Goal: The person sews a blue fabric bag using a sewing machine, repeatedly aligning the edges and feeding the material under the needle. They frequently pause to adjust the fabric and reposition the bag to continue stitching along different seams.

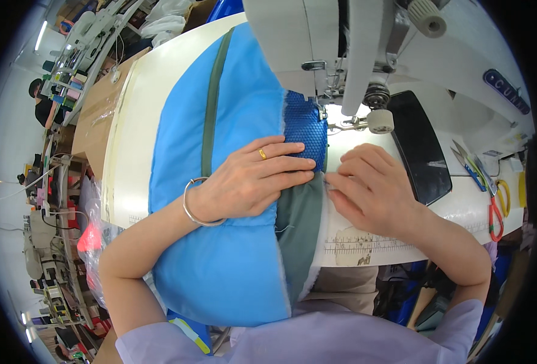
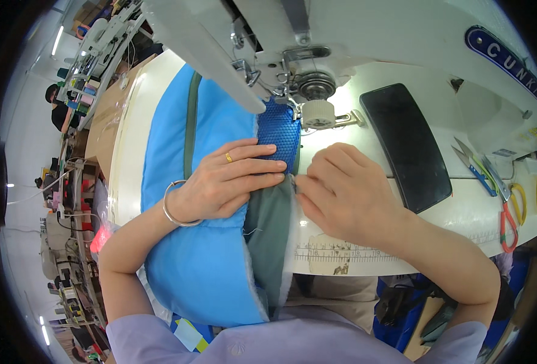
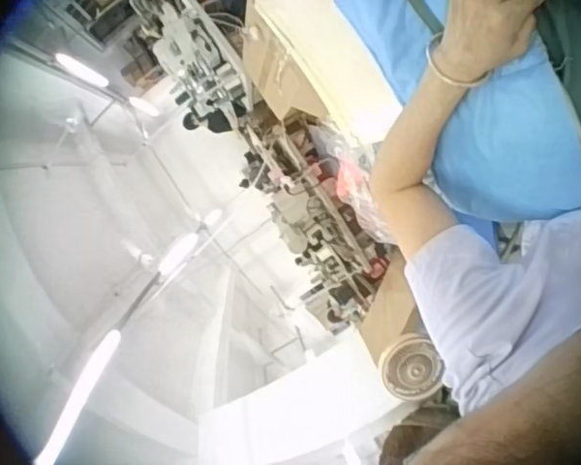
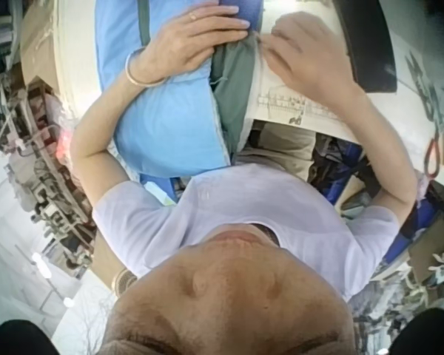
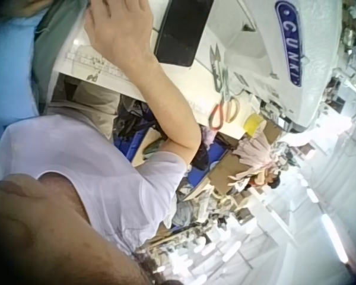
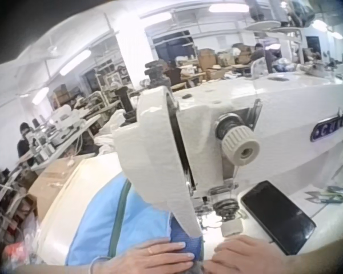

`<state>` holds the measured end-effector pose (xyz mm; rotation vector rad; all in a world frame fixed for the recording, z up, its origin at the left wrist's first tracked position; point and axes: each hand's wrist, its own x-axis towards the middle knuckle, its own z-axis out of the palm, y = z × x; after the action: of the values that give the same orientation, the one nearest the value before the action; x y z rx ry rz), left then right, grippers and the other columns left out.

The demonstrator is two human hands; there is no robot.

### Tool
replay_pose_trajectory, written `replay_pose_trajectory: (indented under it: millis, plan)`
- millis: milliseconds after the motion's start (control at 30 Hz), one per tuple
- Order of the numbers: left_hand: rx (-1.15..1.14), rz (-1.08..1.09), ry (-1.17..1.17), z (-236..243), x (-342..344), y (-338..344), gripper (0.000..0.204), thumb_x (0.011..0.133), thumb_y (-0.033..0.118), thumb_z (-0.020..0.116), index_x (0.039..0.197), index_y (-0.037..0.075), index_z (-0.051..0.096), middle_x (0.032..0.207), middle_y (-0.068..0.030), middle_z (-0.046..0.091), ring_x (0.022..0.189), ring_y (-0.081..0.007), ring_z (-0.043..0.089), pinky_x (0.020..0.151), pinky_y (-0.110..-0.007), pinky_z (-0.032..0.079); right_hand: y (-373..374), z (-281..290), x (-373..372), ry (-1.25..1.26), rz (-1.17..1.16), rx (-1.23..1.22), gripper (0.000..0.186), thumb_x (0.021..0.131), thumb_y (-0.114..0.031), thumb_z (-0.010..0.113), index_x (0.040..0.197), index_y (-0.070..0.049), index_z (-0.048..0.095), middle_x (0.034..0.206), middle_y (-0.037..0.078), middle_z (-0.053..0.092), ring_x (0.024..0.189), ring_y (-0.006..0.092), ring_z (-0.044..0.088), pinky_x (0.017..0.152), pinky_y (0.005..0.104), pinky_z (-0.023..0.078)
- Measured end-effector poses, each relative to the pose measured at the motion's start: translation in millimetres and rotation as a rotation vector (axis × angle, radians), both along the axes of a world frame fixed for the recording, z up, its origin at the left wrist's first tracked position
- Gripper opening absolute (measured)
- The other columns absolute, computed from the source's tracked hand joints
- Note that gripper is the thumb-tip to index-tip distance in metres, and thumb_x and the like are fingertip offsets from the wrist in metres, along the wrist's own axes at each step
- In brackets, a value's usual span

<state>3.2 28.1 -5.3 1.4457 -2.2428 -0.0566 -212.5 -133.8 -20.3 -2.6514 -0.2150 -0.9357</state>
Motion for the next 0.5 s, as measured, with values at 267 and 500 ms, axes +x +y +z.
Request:
replay_pose_trajectory:
  millis: [267,500]
  plan:
    - [-0.04,0.007,0.011,-4,2,0,0.042,0.075,-0.003,0.061,0.113,0.005,0.076,0.128,-0.0092,0.071,0.126,-0.0305,0.064,0.108,-0.05,0.05,3,5,-2,0.084,0.122,-0.064,0.029,0.07,-0.016,0.083,0.092,-0.005,0.068,0.088,0.005,0.056,0.092,0.0246,0.058,0.086,0.0383,0.053]
    - [-0.063,0.006,0.03,-7,7,-5,0.045,0.074,-0.001,0.062,0.117,0.007,0.075,0.127,-0.0092,0.071,0.124,-0.0302,0.065,0.109,-0.05,0.05,2,9,-1,0.101,0.068,-0.18,0.028,0.071,-0.017,0.083,0.092,-0.006,0.068,0.09,0.006,0.056,0.097,0.0254,0.058,0.093,0.0423,0.053]
